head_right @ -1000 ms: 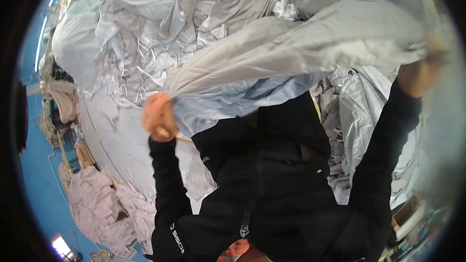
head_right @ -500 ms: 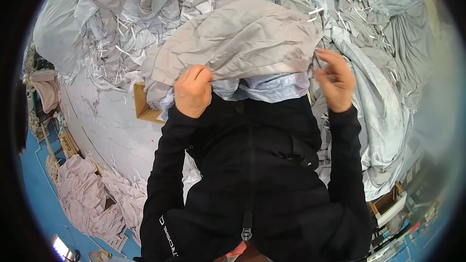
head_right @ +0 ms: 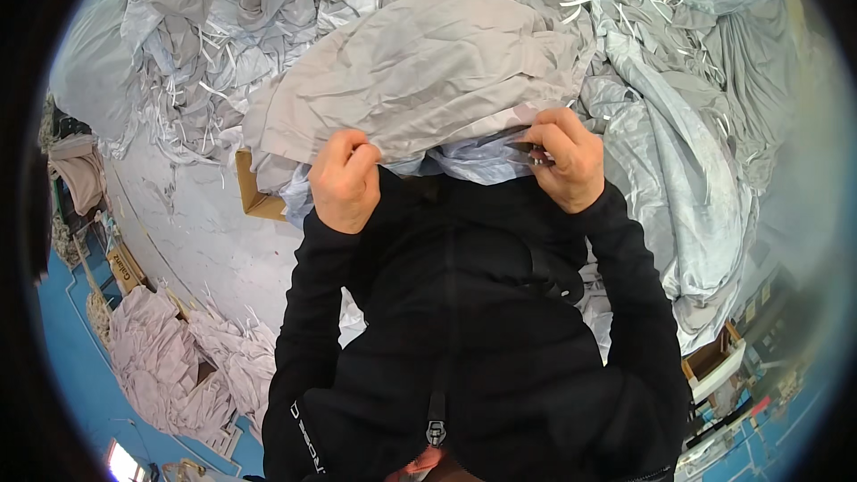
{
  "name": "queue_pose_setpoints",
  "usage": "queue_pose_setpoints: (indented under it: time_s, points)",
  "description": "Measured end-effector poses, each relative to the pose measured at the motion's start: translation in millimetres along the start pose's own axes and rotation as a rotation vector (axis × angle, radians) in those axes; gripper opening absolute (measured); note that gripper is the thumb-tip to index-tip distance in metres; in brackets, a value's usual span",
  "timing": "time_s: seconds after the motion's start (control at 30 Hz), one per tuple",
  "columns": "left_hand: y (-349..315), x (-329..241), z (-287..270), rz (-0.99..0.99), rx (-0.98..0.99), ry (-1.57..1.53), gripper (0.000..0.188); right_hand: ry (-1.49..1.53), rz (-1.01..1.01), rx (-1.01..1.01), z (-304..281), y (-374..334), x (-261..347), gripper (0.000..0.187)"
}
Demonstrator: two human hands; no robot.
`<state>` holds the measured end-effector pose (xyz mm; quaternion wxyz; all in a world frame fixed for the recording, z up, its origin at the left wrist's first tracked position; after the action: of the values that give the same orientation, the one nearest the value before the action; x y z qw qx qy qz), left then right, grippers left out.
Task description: The recorder is inspecting and fixing the corners or seams of pillow covers using hemostats.
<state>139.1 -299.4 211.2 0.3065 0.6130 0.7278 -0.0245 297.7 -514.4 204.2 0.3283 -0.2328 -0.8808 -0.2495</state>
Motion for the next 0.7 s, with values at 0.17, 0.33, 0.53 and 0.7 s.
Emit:
queue_pose_setpoints:
  time_s: [0.17,0.33,0.53,0.7]
  points:
    - [14,-25,7,-0.033,0.173,0.001,0.028,0.116,0.116,0.030,1,23,1,0.032]
    - [27,-50,31,-0.007,0.116,-0.163,0.036,0.187,0.128,0.251,9,28,-22,0.032]
    - [11,-53,48,0.111,-0.053,-0.190,0.020,0.026,0.017,0.238,4,3,-8,0.032]
    - [-1,-57,54,0.001,-0.080,-0.364,0.018,0.059,-0.009,0.087,3,-25,1,0.037]
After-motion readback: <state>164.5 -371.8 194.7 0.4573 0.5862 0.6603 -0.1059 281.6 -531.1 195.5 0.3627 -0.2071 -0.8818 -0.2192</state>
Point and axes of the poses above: each hand's wrist, its own y-axis towards the middle knuckle, its own z-axis out of the palm, x = y × z, the point moved 7 cm from there along y, towards the middle knuckle, and after that the axes turned 2 degrees about x, right-handed, at the moved point
